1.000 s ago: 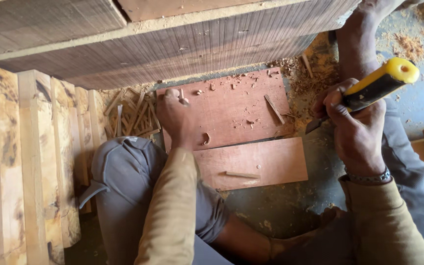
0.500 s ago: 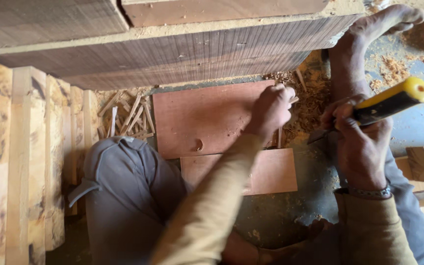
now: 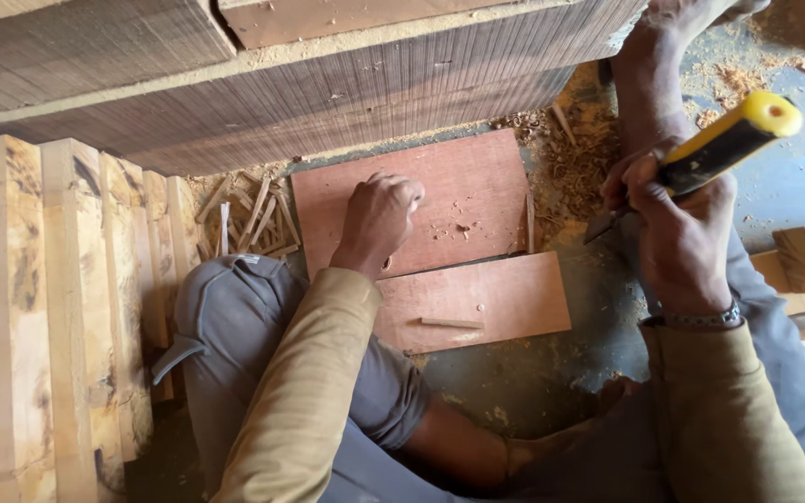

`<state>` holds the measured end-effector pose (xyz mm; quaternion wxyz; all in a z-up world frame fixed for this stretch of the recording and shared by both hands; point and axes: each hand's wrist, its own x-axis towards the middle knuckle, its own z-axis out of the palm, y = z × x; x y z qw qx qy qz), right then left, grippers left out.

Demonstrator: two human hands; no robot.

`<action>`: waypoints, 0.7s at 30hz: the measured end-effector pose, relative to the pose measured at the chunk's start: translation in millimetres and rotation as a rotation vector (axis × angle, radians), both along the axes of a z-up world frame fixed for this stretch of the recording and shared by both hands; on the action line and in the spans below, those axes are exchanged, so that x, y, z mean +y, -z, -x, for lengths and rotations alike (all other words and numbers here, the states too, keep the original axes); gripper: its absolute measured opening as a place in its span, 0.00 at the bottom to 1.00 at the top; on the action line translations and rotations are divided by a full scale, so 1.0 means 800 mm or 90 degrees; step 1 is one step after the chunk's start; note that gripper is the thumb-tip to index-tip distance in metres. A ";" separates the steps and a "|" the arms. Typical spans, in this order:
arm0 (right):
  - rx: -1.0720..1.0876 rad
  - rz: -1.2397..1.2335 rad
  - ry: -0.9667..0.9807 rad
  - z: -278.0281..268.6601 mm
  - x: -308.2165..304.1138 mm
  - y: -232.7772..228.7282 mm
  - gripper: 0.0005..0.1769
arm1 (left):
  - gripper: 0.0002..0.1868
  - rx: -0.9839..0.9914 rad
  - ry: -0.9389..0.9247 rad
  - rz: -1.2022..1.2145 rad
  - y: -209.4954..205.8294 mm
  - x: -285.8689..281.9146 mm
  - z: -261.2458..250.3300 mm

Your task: The person sits on the floor and uses a chisel to carve and shape small wooden dowels. They repeatedly hold the dowels against a larger wooden structure and use the chisel to shave off material, creating wood shavings.

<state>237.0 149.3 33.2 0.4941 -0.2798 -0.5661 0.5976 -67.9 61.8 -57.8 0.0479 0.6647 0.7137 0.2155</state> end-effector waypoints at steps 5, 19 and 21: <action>-0.025 -0.007 0.002 -0.002 0.005 -0.010 0.05 | 0.05 0.003 0.014 0.102 -0.007 -0.017 -0.017; -0.020 -0.031 0.031 -0.018 0.014 -0.011 0.05 | 0.59 0.079 0.089 0.184 -0.063 -0.112 -0.133; -0.032 -0.019 0.042 -0.015 0.015 -0.009 0.07 | 0.44 0.120 0.103 0.189 -0.046 -0.127 -0.142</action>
